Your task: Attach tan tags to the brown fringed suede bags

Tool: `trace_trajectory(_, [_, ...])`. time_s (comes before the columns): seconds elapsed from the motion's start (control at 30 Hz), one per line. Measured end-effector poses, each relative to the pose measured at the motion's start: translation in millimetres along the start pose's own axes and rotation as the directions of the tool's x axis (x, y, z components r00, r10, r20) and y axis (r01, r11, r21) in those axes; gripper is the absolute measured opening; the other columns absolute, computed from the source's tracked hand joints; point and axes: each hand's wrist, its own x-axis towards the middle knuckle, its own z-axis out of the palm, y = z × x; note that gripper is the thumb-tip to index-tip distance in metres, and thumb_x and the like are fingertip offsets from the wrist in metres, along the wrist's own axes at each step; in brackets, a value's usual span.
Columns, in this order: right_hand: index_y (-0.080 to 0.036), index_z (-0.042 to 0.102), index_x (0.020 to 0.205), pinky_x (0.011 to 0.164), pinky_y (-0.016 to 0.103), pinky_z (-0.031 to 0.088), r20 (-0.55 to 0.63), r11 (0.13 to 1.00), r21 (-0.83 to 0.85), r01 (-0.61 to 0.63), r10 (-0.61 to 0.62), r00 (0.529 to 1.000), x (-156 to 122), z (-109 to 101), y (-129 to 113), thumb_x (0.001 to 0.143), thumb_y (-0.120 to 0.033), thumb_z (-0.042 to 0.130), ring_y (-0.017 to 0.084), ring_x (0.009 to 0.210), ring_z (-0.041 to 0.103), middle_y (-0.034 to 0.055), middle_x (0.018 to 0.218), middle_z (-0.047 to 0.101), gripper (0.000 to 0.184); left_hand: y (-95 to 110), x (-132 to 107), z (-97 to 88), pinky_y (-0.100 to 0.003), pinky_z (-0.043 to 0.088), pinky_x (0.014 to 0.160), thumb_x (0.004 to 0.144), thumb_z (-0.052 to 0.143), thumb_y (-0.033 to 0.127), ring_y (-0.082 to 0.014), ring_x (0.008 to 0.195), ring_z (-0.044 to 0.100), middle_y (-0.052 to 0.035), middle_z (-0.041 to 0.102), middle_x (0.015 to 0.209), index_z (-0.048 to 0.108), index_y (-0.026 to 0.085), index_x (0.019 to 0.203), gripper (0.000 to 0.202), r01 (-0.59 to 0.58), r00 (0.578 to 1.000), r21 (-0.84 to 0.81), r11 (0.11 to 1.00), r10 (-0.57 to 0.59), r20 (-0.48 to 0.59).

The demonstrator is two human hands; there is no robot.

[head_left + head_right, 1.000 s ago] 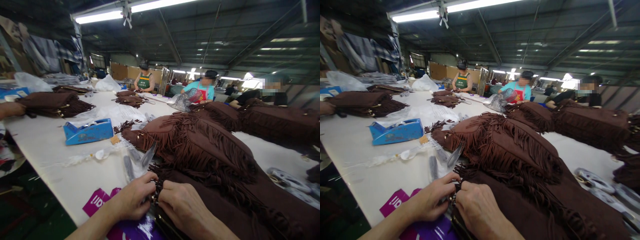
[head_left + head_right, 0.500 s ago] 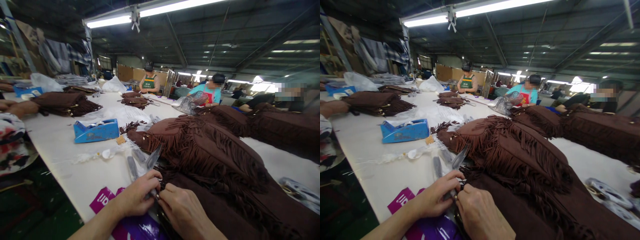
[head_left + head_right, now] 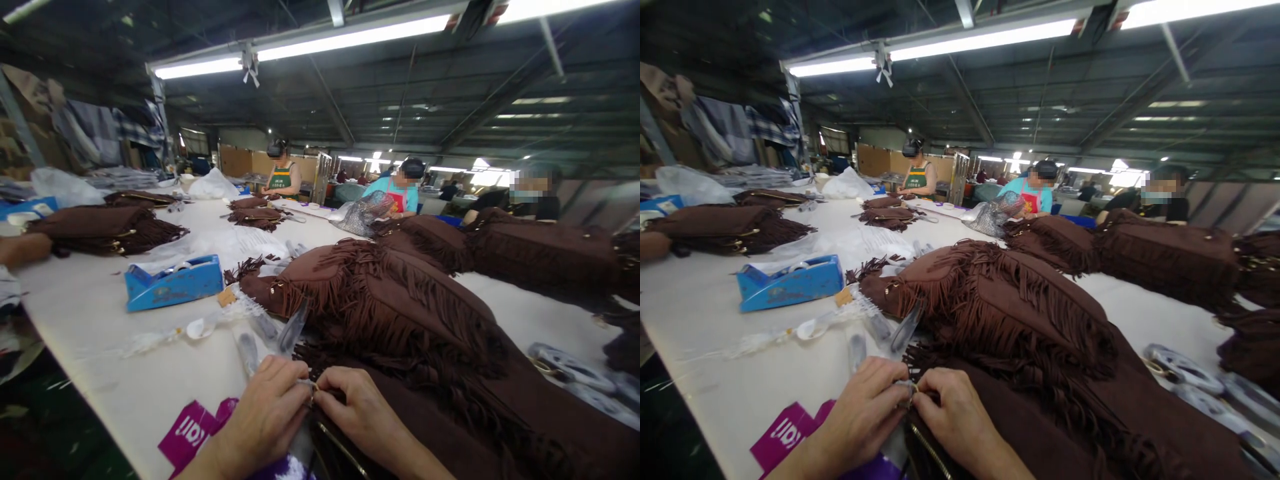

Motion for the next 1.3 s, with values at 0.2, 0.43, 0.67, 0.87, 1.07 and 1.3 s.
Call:
trace_trajectory(0.2, [-0.017, 0.068, 0.068, 0.063, 0.023, 0.037, 0.010, 1.000, 0.019, -0.004, 0.004, 1.000, 1, 2, 4, 0.080, -0.009, 0.061, 0.015, 0.066, 0.061, -0.0018, 0.067, 0.066, 0.016, -2, 0, 9.0, -0.035, 0.034, 0.072, 0.094, 0.037, 0.008, -0.0205, 0.080, 0.047, -0.0068, 0.060, 0.093, 0.055, 0.016, 0.083, 0.023, -0.086, 0.993, 0.040, 0.995, 0.089, -0.078])
trace_trajectory(0.43, [-0.019, 0.066, 0.079, 0.063, 0.022, 0.037, 0.081, 0.995, 0.094, 0.017, -0.024, 0.996, -1, -8, -5, 0.076, -0.005, 0.066, 0.013, 0.069, 0.059, -0.0050, 0.071, 0.063, 0.014, 0, 3, -1.1, -0.029, 0.041, 0.073, 0.084, 0.042, 0.003, -0.0177, 0.084, 0.052, -0.0038, 0.057, 0.090, 0.049, 0.019, 0.077, 0.019, 0.107, 0.983, -0.221, 0.969, -0.137, -0.121])
trace_trajectory(0.67, [-0.019, 0.063, 0.082, 0.071, 0.024, 0.039, 0.005, 0.982, 0.091, 0.163, -0.164, 0.986, 5, -6, -18, 0.085, -0.006, 0.056, 0.015, 0.077, 0.057, -0.0009, 0.081, 0.060, 0.014, -8, 5, -10.9, -0.021, 0.045, 0.077, 0.085, 0.048, 0.002, -0.0134, 0.086, 0.055, -0.0009, 0.055, 0.093, 0.052, 0.021, 0.082, 0.020, 0.201, 0.924, -0.358, 0.912, -0.298, -0.239])
trace_trajectory(0.87, [-0.018, 0.064, 0.068, 0.066, 0.024, 0.036, -0.011, 0.972, 0.200, 0.125, -0.126, 0.992, 21, 16, -12, 0.077, -0.009, 0.062, 0.014, 0.071, 0.055, -0.0023, 0.072, 0.057, 0.014, -13, 2, -10.1, -0.020, 0.043, 0.068, 0.086, 0.052, 0.006, -0.0134, 0.079, 0.055, -0.0017, 0.056, 0.091, 0.055, 0.020, 0.077, 0.017, 0.230, 0.899, -0.415, 0.880, -0.356, -0.256])
trace_trajectory(1.07, [-0.017, 0.065, 0.070, 0.068, 0.027, 0.038, -0.035, 0.912, 0.410, -0.013, 0.030, 0.999, 25, 21, 2, 0.084, -0.033, 0.060, 0.018, 0.073, 0.053, -0.0004, 0.071, 0.057, 0.022, -17, 2, -5.0, -0.024, 0.042, 0.067, 0.091, 0.055, 0.023, -0.0157, 0.073, 0.056, -0.0021, 0.057, 0.076, 0.060, 0.018, 0.073, 0.019, 0.396, 0.868, -0.612, 0.685, -0.497, 0.006])
trace_trajectory(1.3, [-0.017, 0.065, 0.068, 0.067, 0.028, 0.038, -0.108, 0.929, 0.368, 0.025, 0.016, 0.994, 22, 23, 5, 0.083, -0.030, 0.059, 0.018, 0.071, 0.055, 0.0004, 0.071, 0.058, 0.022, -19, 4, 7.7, -0.023, 0.039, 0.064, 0.085, 0.065, 0.028, -0.0145, 0.066, 0.054, -0.0007, 0.057, 0.066, 0.065, 0.017, 0.064, 0.025, 0.463, 0.858, -0.604, 0.649, -0.499, 0.122])
